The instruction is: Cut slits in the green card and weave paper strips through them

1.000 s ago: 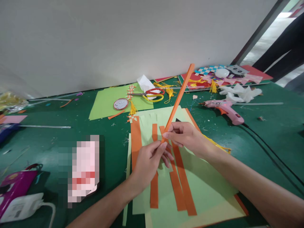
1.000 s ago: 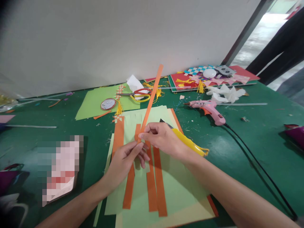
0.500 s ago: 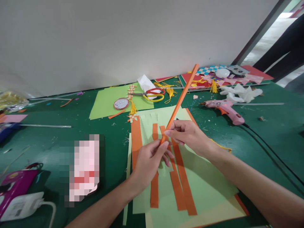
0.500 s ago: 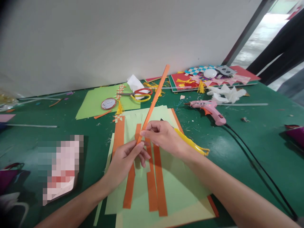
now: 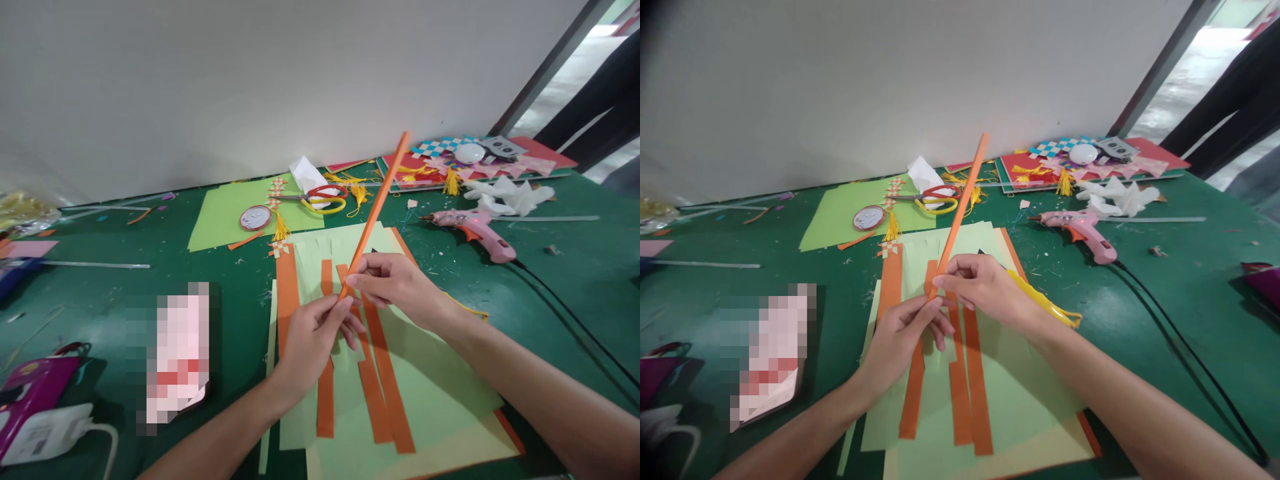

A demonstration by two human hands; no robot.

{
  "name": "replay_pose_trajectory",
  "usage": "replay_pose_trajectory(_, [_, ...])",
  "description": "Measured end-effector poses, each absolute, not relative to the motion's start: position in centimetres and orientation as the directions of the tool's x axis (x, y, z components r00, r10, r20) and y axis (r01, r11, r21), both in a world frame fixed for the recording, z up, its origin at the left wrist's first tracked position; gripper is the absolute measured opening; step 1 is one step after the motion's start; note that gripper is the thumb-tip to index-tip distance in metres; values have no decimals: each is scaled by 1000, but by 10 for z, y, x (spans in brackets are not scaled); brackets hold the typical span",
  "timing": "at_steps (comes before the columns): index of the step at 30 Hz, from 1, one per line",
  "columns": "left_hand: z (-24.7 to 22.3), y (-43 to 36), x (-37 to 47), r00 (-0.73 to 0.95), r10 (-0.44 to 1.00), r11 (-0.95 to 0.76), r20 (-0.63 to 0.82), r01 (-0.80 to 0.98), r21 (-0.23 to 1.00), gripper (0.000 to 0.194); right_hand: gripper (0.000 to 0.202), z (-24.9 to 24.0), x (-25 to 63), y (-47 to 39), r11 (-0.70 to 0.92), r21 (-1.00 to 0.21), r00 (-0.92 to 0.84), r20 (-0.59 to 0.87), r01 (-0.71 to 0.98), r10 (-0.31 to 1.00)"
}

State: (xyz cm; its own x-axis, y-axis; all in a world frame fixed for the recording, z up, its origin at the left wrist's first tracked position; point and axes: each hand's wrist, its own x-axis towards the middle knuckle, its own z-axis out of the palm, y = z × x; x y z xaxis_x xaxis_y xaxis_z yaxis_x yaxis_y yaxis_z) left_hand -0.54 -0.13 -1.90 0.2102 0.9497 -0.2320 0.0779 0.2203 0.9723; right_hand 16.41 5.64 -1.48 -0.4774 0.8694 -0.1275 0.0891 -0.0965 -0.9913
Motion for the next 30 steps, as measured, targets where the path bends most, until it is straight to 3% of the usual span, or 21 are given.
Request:
replay_pose_trajectory(4, [-18, -1, -5, 231, 946, 218, -229, 72, 973, 31, 24, -14, 164, 57, -103, -979, -547, -185, 176, 817])
replay_pose_trajectory(11, [-17, -1, -4, 227, 941, 245, -253, 63, 968, 25, 25, -13, 163, 53, -88, -987, -507, -144, 134, 850])
replay_pose_trajectory(17, [-18, -1, -5, 207, 961, 188, -186, 13, 982, 25, 30, -14, 164, 54, -73, -982, -489, -149, 171, 859])
replay_pose_trajectory(30, [-21, -1, -5, 214, 953, 203, -212, 66, 977, 30, 34, -13, 163, 56, -50, -963, -441, -166, 264, 882])
